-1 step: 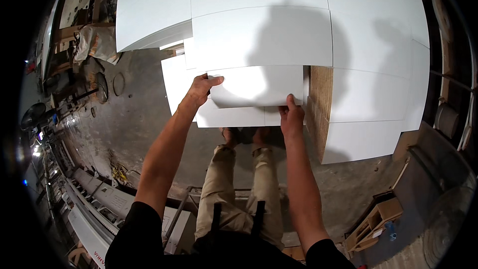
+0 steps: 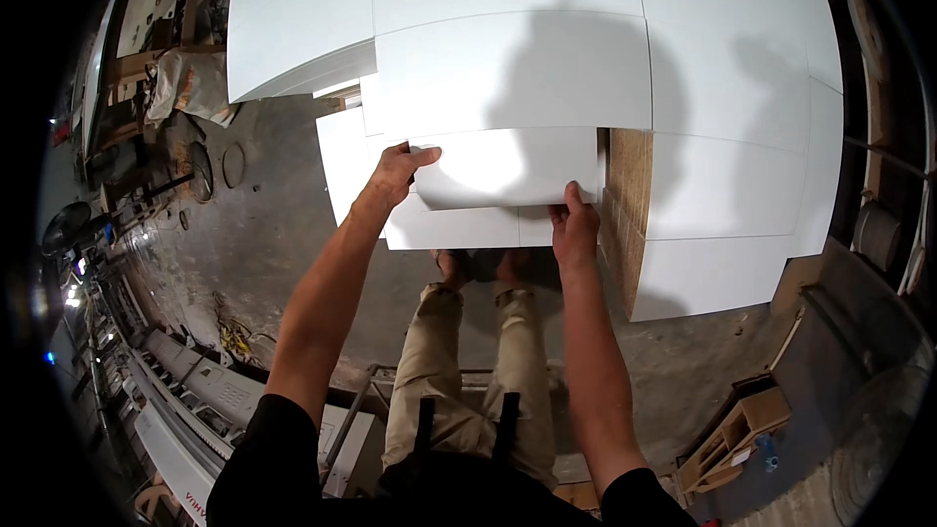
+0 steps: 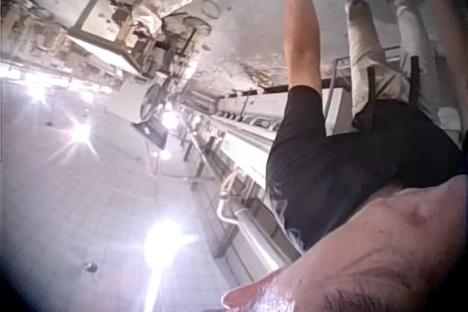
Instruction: The person picks up white panels one at a time, checks the edges against a machine, and then stacks them on a pallet.
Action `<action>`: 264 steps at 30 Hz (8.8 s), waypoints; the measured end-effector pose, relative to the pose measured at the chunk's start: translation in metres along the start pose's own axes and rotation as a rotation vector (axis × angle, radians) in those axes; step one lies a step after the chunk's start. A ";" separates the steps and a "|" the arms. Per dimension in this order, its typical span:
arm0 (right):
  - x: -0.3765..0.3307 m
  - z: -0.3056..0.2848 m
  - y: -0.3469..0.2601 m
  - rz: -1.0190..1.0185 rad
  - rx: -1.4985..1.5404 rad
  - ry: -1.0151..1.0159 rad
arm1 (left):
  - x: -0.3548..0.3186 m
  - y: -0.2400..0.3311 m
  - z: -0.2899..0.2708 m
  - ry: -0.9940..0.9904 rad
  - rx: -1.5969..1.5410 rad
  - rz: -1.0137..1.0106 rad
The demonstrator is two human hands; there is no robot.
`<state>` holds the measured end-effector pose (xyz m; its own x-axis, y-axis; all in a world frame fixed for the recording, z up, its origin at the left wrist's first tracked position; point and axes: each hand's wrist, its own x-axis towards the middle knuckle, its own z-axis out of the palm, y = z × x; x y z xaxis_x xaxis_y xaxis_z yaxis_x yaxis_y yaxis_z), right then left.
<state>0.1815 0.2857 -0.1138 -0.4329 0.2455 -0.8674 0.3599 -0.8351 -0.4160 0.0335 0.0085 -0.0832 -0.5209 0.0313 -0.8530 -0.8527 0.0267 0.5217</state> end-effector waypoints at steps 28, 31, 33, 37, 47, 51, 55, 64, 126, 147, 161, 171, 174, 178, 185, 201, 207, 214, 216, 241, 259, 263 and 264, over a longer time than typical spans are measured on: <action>-0.168 -0.158 0.169 -0.153 -2.179 -0.772 | -0.130 -0.204 -0.025 0.249 0.864 0.132; -0.140 -0.163 0.196 -0.101 -2.215 -0.645 | -0.179 -0.248 -0.049 0.039 0.721 0.075; -0.133 -0.164 0.230 -0.058 -2.232 -0.574 | -0.196 -0.274 -0.079 -0.066 0.825 0.049; -0.141 -0.181 0.317 -0.150 -2.124 -0.331 | -0.225 -0.274 -0.112 -0.166 0.872 0.035; -0.423 -0.175 0.360 -0.387 -1.083 0.212 | -0.170 -0.148 -0.216 -0.307 1.160 -0.149; -0.551 -0.195 0.435 -0.572 -0.604 0.858 | -0.166 -0.123 -0.178 -0.321 1.244 -0.163; -0.675 -0.196 0.483 -0.339 -0.200 1.162 | -0.235 -0.163 -0.145 -0.582 1.258 -0.261; -0.839 -0.172 0.655 -0.578 0.025 1.813 | -0.304 -0.350 -0.208 -0.577 1.813 -0.111; -0.995 -0.214 0.978 0.100 -0.080 2.156 | -0.915 -0.781 -0.372 -2.671 1.369 1.960; -1.089 -0.235 0.779 -1.155 -0.112 1.561 | -0.935 -0.832 -0.436 -2.883 1.023 1.832; -1.054 -0.227 0.683 -1.156 -0.408 0.474 | -0.942 -0.822 -0.470 -2.912 0.889 1.750; -1.062 -0.220 0.691 -1.277 -0.352 0.625 | -0.942 -0.823 -0.469 -2.912 0.971 1.714; -1.067 -0.219 0.695 -1.235 -0.353 0.688 | -0.942 -0.823 -0.468 -2.905 0.929 1.700; -1.062 -0.217 0.695 -1.172 -0.403 0.807 | -0.942 -0.823 -0.469 -2.891 0.870 1.686; -1.054 -0.218 0.700 -1.408 -0.328 0.889 | -0.944 -0.822 -0.469 -2.892 0.885 1.687; -1.062 -0.219 0.705 -1.271 -0.334 0.821 | -0.945 -0.822 -0.470 -2.869 0.942 1.743; -1.068 -0.215 0.710 -1.355 -0.361 1.089 | -0.945 -0.826 -0.474 -2.900 0.979 1.781; -1.041 -0.240 0.833 -1.318 0.666 1.403 | -0.942 -0.830 -0.468 -2.907 0.993 1.788; -1.043 -0.249 0.894 -1.202 1.120 1.566 | -0.932 -0.838 -0.465 -2.923 0.835 1.798; -1.043 -0.230 0.988 -1.307 1.916 1.177 | -0.965 -0.787 -0.473 -2.249 1.628 -0.402; -1.023 -0.216 1.033 -0.205 0.550 2.030 | -0.909 -0.744 -0.304 -2.607 1.524 1.492; -1.031 -0.225 1.005 -0.069 0.352 2.005 | -0.908 -0.736 -0.307 -2.662 1.513 1.630; -1.032 -0.228 1.002 -0.072 0.379 1.987 | -0.907 -0.738 -0.309 -2.647 1.509 1.624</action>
<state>1.1773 -0.6925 0.3016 0.9887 0.1500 -0.0040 0.1153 -0.7767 -0.6192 1.1234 -0.3479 0.3015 0.9887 0.1266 0.0798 0.0662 -0.8479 0.5259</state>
